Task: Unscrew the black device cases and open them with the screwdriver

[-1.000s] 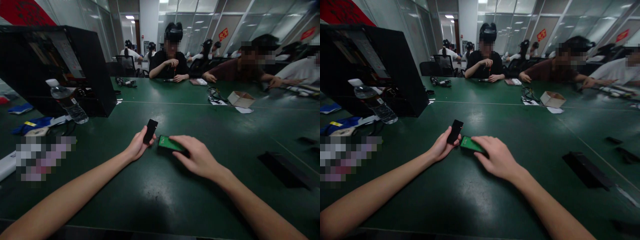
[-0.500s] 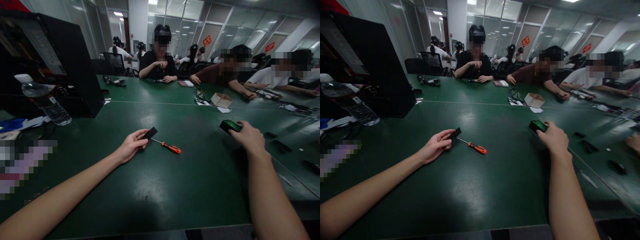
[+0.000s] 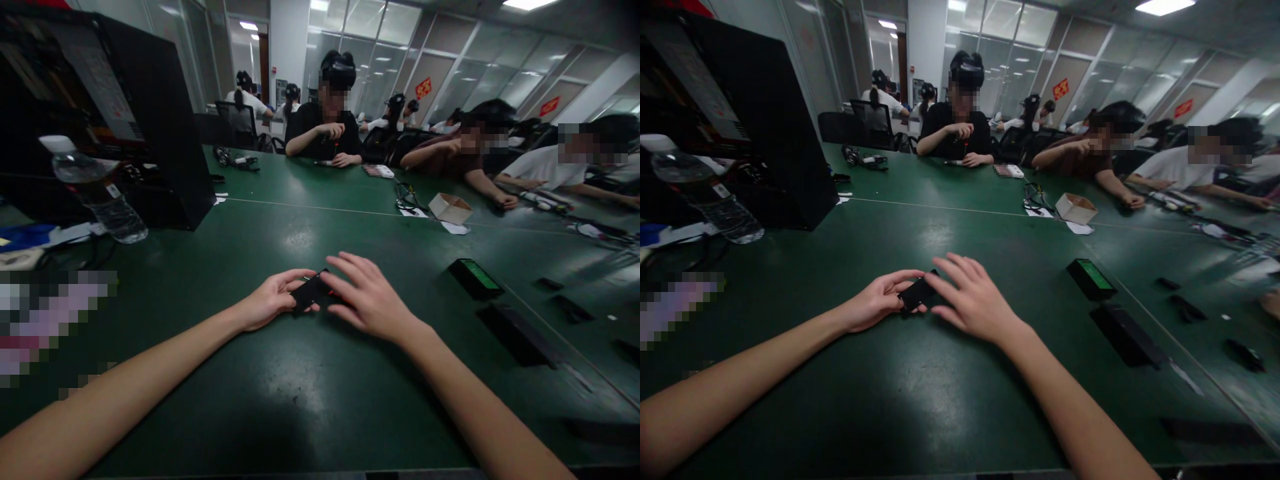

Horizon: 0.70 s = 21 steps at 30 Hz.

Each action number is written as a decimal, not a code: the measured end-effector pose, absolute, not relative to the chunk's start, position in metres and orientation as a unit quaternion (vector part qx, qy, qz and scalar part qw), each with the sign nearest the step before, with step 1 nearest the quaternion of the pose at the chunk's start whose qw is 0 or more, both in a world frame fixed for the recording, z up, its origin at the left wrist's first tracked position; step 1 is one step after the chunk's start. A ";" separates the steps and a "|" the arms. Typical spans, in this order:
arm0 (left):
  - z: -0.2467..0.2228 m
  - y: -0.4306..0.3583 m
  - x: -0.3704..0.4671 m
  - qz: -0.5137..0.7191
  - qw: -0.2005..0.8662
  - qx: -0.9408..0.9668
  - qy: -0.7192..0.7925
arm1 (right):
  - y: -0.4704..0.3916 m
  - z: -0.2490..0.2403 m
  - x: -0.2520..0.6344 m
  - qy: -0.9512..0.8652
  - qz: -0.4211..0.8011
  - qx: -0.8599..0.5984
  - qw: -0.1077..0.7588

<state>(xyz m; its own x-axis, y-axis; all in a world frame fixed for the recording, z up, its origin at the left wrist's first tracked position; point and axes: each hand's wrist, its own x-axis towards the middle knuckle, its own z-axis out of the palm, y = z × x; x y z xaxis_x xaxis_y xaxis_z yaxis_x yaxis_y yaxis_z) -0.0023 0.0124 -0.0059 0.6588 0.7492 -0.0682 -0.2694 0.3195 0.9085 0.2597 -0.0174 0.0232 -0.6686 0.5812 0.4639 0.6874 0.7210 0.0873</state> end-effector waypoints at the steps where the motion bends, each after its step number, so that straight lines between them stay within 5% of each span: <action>1: -0.008 0.013 -0.002 0.332 0.769 0.489 0.244 | -0.023 0.020 0.243 -0.920 -0.129 -0.315 0.192; 12: -0.004 0.012 -0.003 0.315 0.766 0.484 0.283 | -0.025 0.030 0.252 -0.906 -0.110 -0.366 0.184; 16: -0.004 0.013 -0.003 0.310 0.767 0.486 0.281 | -0.007 0.052 0.344 -0.753 -0.146 -0.600 0.227; 21: -0.004 0.014 -0.004 0.297 0.741 0.536 0.277 | -0.008 0.053 0.441 -0.442 -0.136 -0.876 0.135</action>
